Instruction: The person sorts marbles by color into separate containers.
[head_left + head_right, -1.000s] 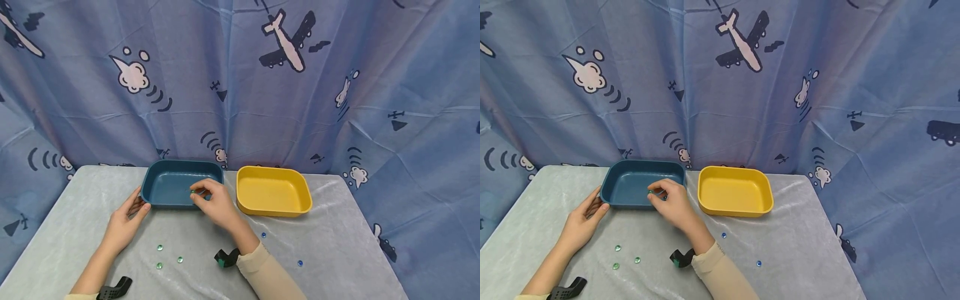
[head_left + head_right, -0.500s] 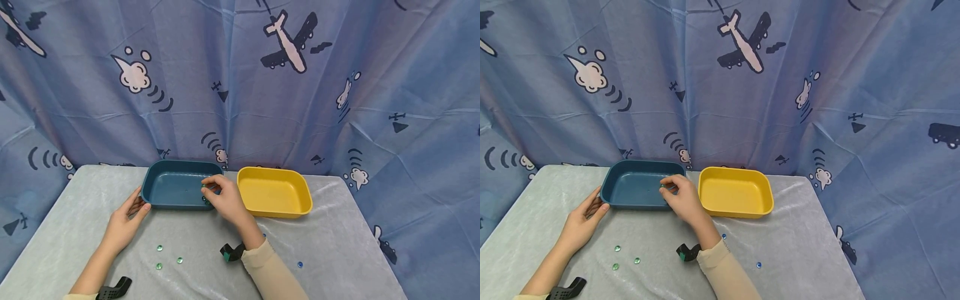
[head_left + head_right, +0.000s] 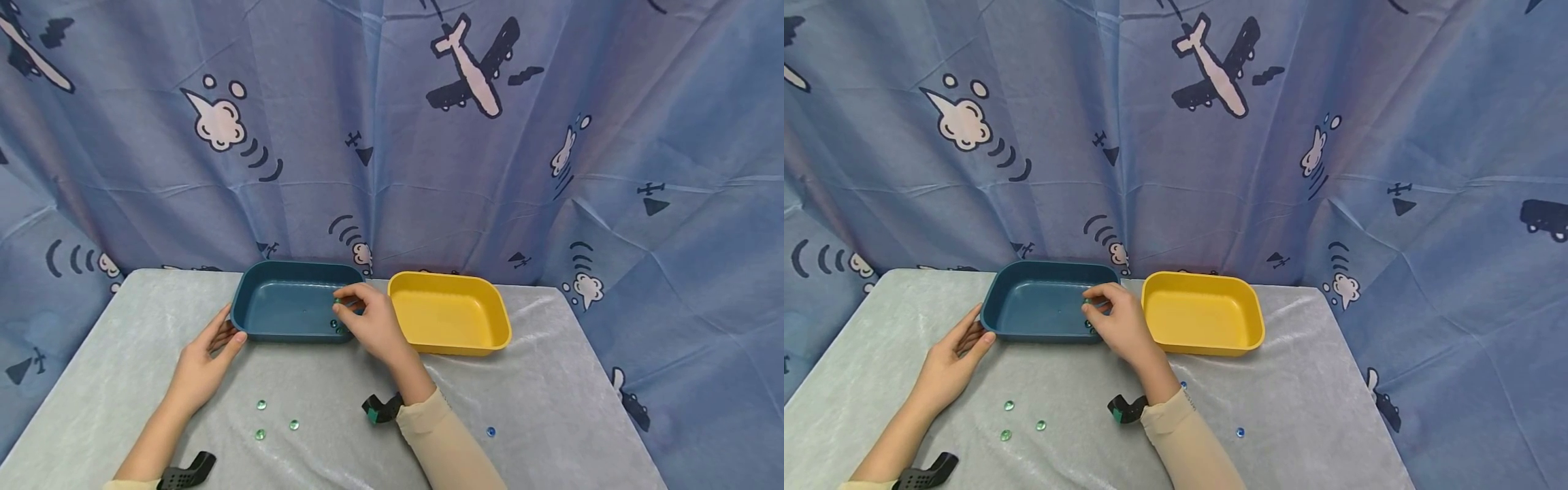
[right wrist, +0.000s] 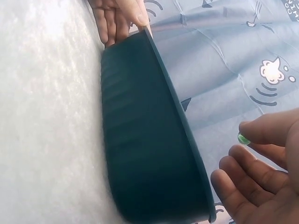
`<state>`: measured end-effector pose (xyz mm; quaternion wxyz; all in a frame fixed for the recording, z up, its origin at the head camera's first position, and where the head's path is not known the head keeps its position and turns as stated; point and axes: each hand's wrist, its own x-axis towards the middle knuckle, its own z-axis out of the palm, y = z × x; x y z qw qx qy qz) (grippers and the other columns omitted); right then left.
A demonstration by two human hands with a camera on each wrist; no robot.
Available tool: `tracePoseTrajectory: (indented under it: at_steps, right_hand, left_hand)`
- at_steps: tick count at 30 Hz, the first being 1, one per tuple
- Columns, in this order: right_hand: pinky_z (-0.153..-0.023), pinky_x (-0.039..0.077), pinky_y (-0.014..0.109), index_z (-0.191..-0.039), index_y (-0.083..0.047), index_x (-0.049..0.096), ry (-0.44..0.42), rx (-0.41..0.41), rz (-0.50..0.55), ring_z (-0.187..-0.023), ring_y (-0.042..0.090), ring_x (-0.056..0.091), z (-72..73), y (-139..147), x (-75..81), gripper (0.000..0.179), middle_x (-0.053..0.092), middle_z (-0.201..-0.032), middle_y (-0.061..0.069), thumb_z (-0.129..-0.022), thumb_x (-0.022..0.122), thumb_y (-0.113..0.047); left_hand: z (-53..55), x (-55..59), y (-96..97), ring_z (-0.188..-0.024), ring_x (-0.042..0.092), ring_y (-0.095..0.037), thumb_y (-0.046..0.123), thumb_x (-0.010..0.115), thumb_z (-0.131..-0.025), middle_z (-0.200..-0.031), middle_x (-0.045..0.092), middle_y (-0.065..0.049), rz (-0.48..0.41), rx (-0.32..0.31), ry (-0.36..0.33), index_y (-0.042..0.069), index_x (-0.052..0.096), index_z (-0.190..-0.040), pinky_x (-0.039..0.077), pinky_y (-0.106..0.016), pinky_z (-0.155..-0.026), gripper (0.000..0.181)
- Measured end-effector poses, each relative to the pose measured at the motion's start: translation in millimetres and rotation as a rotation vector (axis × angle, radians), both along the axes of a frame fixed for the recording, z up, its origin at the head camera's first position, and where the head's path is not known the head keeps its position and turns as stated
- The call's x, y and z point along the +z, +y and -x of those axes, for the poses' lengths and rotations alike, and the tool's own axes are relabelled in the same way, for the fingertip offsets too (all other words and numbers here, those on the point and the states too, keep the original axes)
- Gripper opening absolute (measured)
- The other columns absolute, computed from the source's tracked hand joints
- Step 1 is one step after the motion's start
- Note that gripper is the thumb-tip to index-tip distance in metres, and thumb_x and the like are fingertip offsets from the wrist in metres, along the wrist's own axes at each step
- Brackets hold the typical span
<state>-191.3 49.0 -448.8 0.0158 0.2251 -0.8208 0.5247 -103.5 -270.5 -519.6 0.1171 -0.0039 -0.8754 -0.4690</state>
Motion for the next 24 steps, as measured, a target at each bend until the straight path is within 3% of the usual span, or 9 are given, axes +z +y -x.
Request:
tracePoseTrajectory:
  at_steps: [7,14,20,24]
  right_hand:
    - [-0.093,0.06,0.035,-0.122,-0.01,0.08,0.008,0.008,0.004,-0.104,0.018,0.069,1.4,1.4,0.5,0.018,0.075,-0.118,0.012,-0.104,0.078,-0.011]
    - [-0.091,0.061,0.035,-0.119,-0.011,0.081,0.007,-0.011,0.01,-0.102,0.017,0.07,1.8,1.7,2.5,0.017,0.075,-0.114,0.005,-0.102,0.079,-0.009]
    - [-0.092,0.061,0.036,-0.119,-0.01,0.081,0.003,-0.005,0.021,-0.103,0.018,0.07,1.1,1.8,3.7,0.017,0.075,-0.115,0.009,-0.102,0.079,-0.009]
    - [-0.092,0.061,0.036,-0.119,-0.009,0.081,0.014,-0.008,0.025,-0.103,0.018,0.07,0.2,2.0,5.0,0.017,0.075,-0.116,0.011,-0.102,0.079,-0.009]
  left_hand:
    - [0.3,0.8,0.7,-0.128,0.068,-0.041,0.032,0.068,-0.112,-0.146,0.066,-0.024,-0.006,-0.001,-0.005,0.019,0.036,-0.173,0.039,-0.005,-0.096,0.071]
    - [0.8,1.2,1.4,-0.127,0.068,-0.041,0.032,0.068,-0.112,-0.145,0.066,-0.025,-0.007,-0.002,-0.002,0.017,0.036,-0.173,0.039,-0.004,-0.096,0.071]
    - [0.5,1.7,0.6,-0.127,0.069,-0.04,0.033,0.068,-0.112,-0.146,0.066,-0.024,0.006,0.003,-0.014,0.019,0.036,-0.173,0.048,-0.02,-0.101,0.071]
    - [0.5,2.2,0.2,-0.127,0.069,-0.042,0.033,0.069,-0.112,-0.146,0.066,-0.025,-0.001,0.003,-0.012,0.019,0.036,-0.173,0.044,-0.01,-0.098,0.071]
